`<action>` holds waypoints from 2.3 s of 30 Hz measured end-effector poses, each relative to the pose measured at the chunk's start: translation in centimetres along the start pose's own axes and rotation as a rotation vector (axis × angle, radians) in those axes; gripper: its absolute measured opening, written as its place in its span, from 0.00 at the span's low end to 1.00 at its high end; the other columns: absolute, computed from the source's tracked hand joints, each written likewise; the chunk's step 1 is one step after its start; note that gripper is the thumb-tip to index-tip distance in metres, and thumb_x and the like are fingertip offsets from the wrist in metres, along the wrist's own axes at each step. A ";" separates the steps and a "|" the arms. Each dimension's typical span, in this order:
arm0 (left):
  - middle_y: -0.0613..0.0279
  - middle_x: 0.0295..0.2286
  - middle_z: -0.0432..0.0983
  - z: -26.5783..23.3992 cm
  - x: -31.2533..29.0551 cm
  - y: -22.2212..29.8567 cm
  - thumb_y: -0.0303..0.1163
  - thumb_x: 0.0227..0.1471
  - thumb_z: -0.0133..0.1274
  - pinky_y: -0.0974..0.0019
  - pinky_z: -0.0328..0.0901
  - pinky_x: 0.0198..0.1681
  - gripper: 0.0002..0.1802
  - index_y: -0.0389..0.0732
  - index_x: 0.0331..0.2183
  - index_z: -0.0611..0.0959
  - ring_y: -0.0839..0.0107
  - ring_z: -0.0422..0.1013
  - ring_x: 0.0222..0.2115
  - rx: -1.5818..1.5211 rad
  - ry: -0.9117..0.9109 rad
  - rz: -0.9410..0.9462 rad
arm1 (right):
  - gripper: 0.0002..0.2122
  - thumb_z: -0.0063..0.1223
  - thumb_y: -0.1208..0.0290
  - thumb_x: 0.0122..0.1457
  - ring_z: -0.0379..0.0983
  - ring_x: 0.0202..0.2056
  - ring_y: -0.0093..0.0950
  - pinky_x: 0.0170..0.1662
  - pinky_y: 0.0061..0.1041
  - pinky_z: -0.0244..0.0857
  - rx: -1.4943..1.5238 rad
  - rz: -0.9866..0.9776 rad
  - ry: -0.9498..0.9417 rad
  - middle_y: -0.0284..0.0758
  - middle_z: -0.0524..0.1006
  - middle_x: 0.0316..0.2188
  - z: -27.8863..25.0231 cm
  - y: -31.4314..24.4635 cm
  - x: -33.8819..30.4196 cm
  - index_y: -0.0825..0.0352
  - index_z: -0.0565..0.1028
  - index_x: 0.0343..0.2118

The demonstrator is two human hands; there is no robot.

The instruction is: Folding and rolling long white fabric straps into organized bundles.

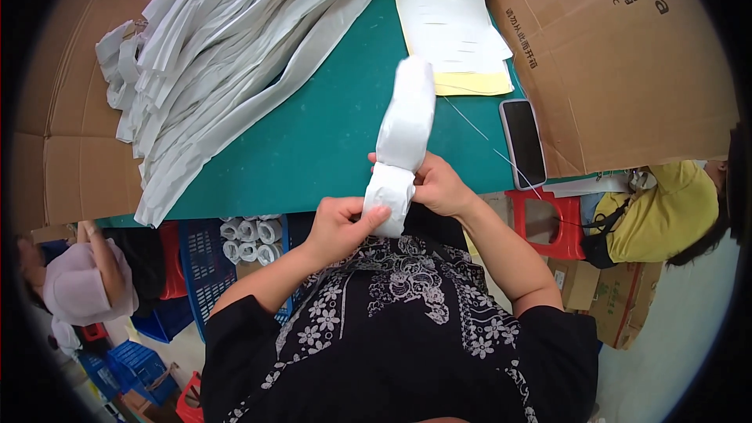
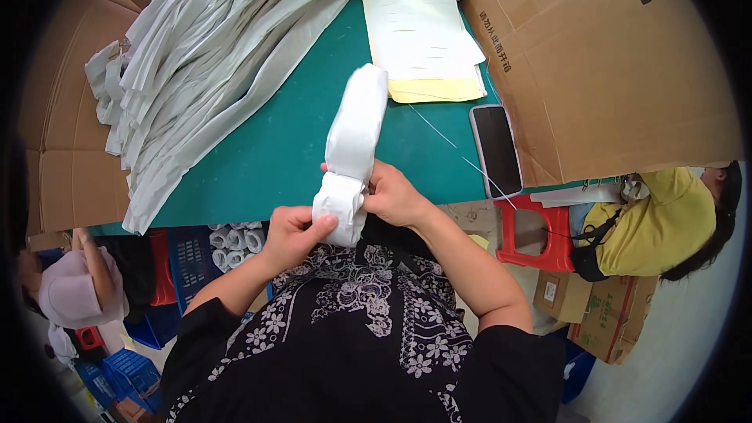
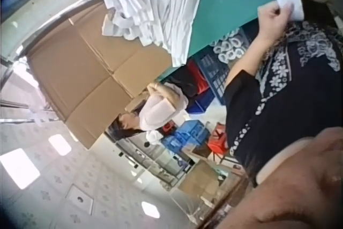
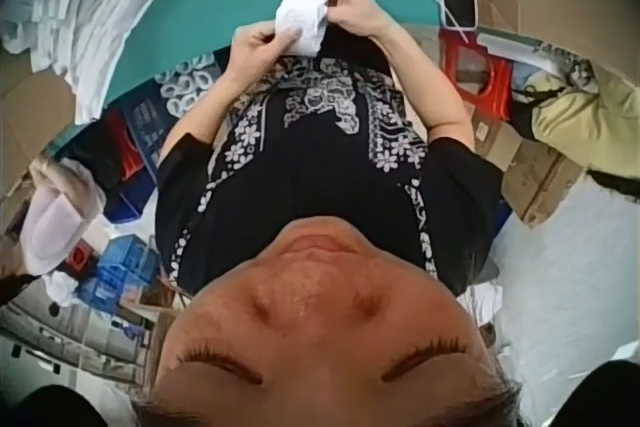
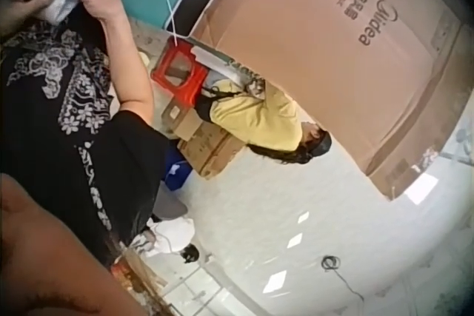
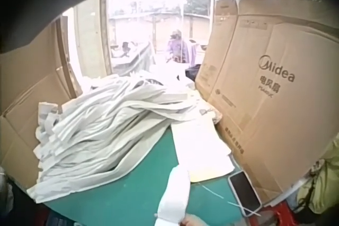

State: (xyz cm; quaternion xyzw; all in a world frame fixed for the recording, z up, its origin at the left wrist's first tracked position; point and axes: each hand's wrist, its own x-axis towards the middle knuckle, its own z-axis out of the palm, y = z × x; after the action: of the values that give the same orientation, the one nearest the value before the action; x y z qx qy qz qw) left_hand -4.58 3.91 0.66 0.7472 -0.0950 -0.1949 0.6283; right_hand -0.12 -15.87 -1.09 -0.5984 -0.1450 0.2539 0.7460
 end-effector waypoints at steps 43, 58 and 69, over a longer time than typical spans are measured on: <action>0.54 0.26 0.73 5.4 29.2 3.3 0.35 0.44 0.54 0.62 0.65 0.36 0.12 0.36 0.27 0.80 0.58 0.70 0.31 0.886 -0.100 0.371 | 0.20 0.30 0.62 0.65 0.63 0.49 0.25 0.53 0.25 0.54 -0.072 -0.387 1.027 0.38 0.67 0.48 -13.5 -4.0 -2.5 0.72 0.60 0.53; 0.59 0.20 0.74 4.5 31.9 5.8 0.38 0.42 0.59 0.67 0.63 0.27 0.13 0.37 0.25 0.81 0.71 0.68 0.22 0.722 -0.530 0.018 | 0.22 0.32 0.53 0.63 0.66 0.47 0.24 0.39 0.27 0.67 0.482 -0.564 1.011 0.31 0.67 0.48 -17.0 -1.0 2.8 0.62 0.58 0.54; 0.64 0.28 0.75 -18.1 22.4 1.9 0.33 0.55 0.46 0.53 0.56 0.55 0.07 0.42 0.34 0.75 0.72 0.71 0.30 -0.830 -0.053 0.515 | 0.20 0.36 0.59 0.63 0.64 0.46 0.23 0.51 0.23 0.56 -0.109 -0.335 0.961 0.34 0.69 0.46 -16.7 -0.4 2.9 0.71 0.63 0.50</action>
State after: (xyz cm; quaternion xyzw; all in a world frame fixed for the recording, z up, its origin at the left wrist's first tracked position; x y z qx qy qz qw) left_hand 23.34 11.21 1.12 0.3806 -0.2071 -0.0736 0.8983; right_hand 11.06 -27.99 -5.04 -0.6542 0.1076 -0.1811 0.7264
